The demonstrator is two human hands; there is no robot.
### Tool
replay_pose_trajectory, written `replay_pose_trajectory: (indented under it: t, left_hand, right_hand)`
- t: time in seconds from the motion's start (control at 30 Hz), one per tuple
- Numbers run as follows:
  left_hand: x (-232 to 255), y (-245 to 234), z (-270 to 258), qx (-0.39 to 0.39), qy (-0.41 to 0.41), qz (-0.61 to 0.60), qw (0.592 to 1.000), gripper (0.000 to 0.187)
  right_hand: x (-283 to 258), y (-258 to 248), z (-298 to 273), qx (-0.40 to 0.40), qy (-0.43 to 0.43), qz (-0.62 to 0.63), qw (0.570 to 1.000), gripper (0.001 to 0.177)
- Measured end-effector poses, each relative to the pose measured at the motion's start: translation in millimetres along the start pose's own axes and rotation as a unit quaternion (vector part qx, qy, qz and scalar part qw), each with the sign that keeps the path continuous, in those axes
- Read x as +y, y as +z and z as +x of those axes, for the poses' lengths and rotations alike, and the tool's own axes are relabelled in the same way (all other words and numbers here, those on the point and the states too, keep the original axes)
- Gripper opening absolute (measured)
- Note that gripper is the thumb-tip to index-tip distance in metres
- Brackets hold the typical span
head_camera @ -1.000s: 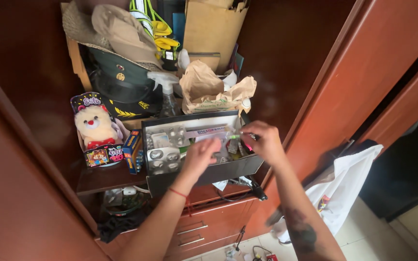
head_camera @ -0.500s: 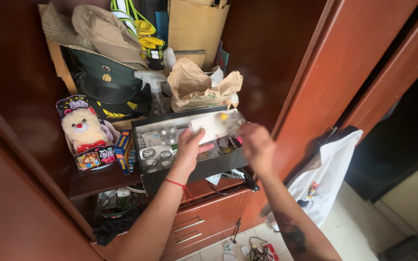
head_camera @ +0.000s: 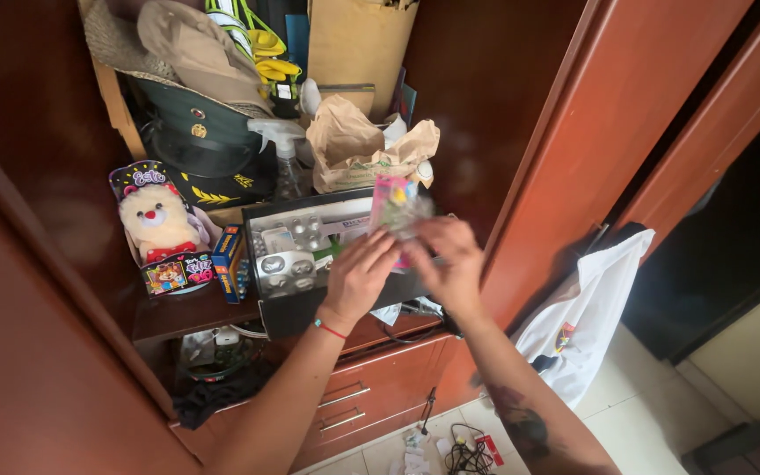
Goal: Organize pills, medical boxes, and bandages inside a first-aid storage kit box in a closet.
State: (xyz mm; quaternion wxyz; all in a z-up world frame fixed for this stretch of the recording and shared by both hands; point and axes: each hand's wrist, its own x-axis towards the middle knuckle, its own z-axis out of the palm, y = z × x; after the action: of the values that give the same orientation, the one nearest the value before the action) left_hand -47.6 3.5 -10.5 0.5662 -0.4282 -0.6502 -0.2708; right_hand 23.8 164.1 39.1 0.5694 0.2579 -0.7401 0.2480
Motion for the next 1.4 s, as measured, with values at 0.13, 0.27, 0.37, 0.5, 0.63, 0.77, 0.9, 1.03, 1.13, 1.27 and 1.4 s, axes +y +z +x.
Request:
replay_pose_trajectory:
  t: [0.13, 0.27, 0.37, 0.5, 0.63, 0.77, 0.9, 1.03, 1.13, 1.27, 1.4]
  left_hand:
    - [5.2, -15.5, 7.9, 0.017, -0.012, -0.025, 0.999, 0.018]
    - [3.3, -18.5, 5.3, 0.023, -0.022, -0.054, 0.998, 0.02]
    - [4.1, -23.9, 5.5, 0.016, -0.028, -0.08, 0.996, 0.021]
    - [22.4, -49.4, 43.9, 0.063, -0.073, -0.125, 0.987, 0.025]
    - [-24.5, 19.8, 4.4, 0.062, -0.272, -0.351, 0.894, 0.021]
    - [-50.2, 42.8, -7.5, 0.006, -0.42, -0.52, 0.743, 0.018]
    - [-69.0, 59.5, -21.0, 0.021, -0.42, -0.506, 0.753, 0.017]
    - [-79.2, 79.2, -32.9, 0.018, -0.418, -0.478, 0.772, 0.016]
    - [-82.7, 80.4, -35.1, 0.007, -0.431, -0.433, 0.792, 0.017]
    - [-84.0, 72.6, -34.9, -0.055, -0.454, -0.284, 0.843, 0.018]
    - [-90.1, 80.0, -42.5, -0.051, -0.453, -0.257, 0.852, 0.016]
  right_hand:
    - [16.7, 13.6, -12.5, -0.046, 0.043, 0.091, 0.994, 0.015]
    - [45.5, 33.3, -29.3, 0.03, 0.274, 0.334, 0.901, 0.013]
    - [48.4, 34.9, -25.0, 0.009, 0.436, 0.505, 0.744, 0.014]
    - [42.5, 21.3, 5.0, -0.021, 0.455, 0.502, 0.735, 0.026]
    - [73.1, 21.8, 0.9, -0.118, 0.377, 0.457, 0.797, 0.028]
    - [84.6, 12.4, 18.6, -0.178, 0.37, 0.417, 0.811, 0.024]
    - [178.1, 2.8, -15.5, -0.11, 0.409, 0.315, 0.849, 0.018]
    - [204.3, 19.8, -42.9, -0.234, 0.338, 0.336, 0.847, 0.025]
    - [196.3, 46.1, -32.4, -0.384, 0.286, 0.039, 0.877, 0.021]
    - [257.1, 103.4, -55.3, -0.463, 0.155, -0.028, 0.872, 0.024]
    - [265.5, 131.7, -61.1, -0.612, 0.165, 0.049, 0.772, 0.05]
